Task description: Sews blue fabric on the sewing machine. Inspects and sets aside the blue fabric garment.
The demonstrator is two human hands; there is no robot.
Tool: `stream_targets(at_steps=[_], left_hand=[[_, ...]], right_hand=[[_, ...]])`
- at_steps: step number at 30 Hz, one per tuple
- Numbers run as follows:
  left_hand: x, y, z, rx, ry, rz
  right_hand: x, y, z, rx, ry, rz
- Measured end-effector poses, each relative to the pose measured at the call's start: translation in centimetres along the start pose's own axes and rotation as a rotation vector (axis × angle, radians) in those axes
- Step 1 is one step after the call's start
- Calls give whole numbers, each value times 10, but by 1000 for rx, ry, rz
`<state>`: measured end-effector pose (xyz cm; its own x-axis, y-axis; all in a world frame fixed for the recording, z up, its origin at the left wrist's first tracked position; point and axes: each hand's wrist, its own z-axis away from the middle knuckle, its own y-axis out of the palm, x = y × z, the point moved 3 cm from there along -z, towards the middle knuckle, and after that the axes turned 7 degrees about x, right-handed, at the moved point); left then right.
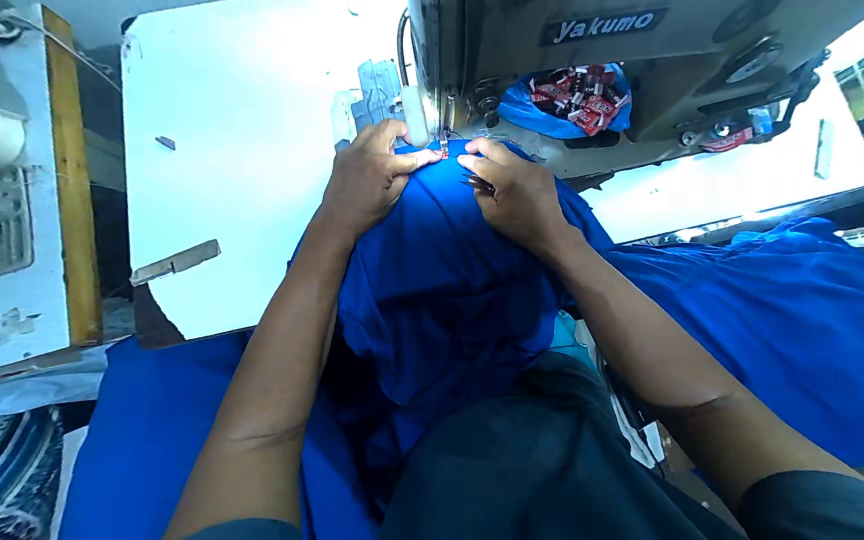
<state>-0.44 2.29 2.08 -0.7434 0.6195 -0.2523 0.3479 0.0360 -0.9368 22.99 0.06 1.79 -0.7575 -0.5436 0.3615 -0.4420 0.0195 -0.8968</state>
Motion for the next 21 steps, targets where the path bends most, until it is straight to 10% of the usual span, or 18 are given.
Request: stream_targets(at_steps=[21], left_hand=[[0,-1,-3,-6,-21,-5]], right_hand=[[-6,1,-7,-10,-18,45]])
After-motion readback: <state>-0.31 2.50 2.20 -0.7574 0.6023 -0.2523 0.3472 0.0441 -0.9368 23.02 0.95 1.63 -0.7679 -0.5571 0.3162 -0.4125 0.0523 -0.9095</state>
